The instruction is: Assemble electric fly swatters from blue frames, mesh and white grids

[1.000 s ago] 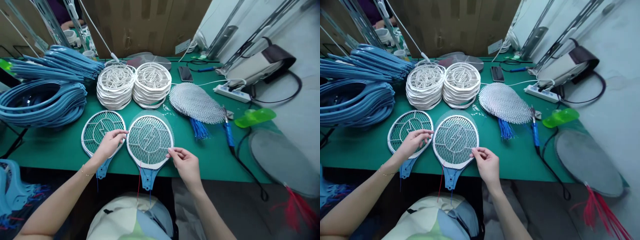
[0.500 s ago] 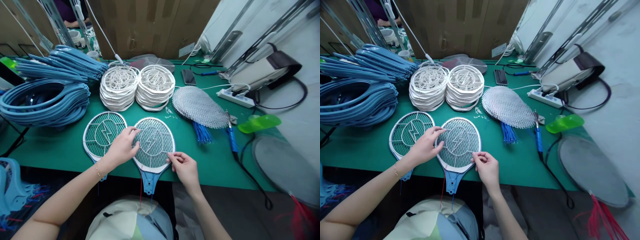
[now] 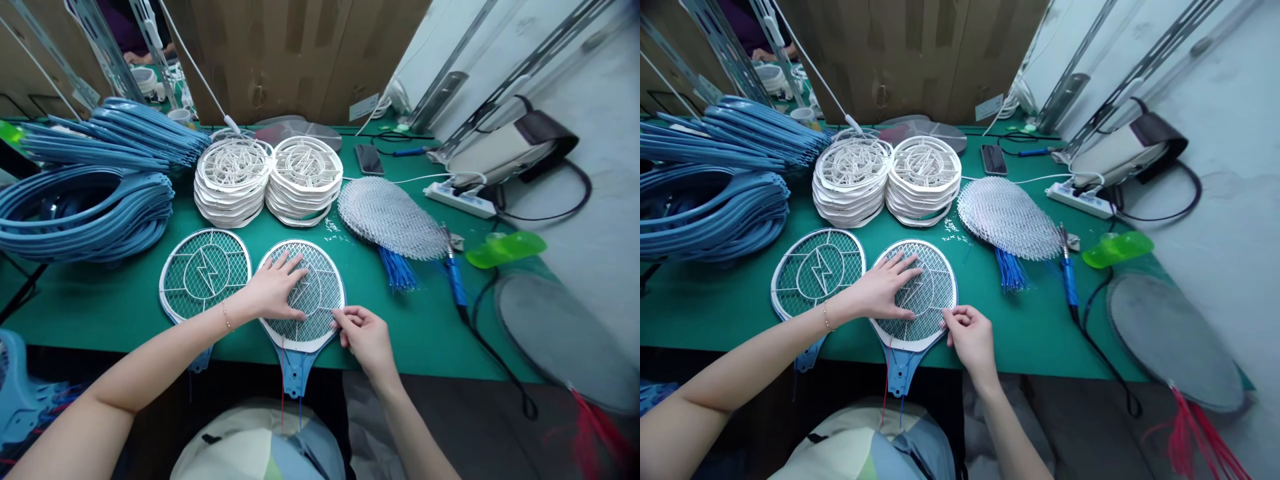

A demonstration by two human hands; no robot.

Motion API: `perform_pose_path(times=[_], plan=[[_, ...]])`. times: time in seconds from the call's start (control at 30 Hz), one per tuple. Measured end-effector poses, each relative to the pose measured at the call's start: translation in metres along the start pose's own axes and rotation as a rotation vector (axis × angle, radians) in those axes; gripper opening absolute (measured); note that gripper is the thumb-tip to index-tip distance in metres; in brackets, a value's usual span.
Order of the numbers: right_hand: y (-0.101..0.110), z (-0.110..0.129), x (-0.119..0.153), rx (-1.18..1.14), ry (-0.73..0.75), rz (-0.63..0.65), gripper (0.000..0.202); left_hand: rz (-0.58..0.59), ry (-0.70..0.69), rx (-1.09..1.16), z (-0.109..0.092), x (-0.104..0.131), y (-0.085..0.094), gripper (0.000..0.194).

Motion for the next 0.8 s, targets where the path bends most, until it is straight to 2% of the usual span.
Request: perform_pose_path(times=[0.17, 0.3, 0.8], plan=[[-0.0006, -0.0020, -0.0025, 0.005, -0.020, 0.003, 0.059, 0.038, 0.017, 0.045, 0.0024, -0.0053, -0.0026, 0.110], [0.0000, -0.0012, -0.0021, 0.006, -0.030, -0.012, 0.061, 0.075, 0.031, 0.037, 0.0002, -0.0065, -0.0021, 0.107], [-0.0008, 0.0019, -0.0017, 0.017, -0.022, -0.017, 0.056, 0.093, 0.035, 0.064, -0.0023, -0.0066, -0.0012, 0.106]])
Point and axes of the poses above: each hand's wrist, its own x-axis away from the middle knuckle, its own y-axis out of the back of the hand, z = x × y, the point moved 10 cm from there along -x, towards the middle knuckle, and after that the axes turned 6 degrees about y, right-handed, at the moved point
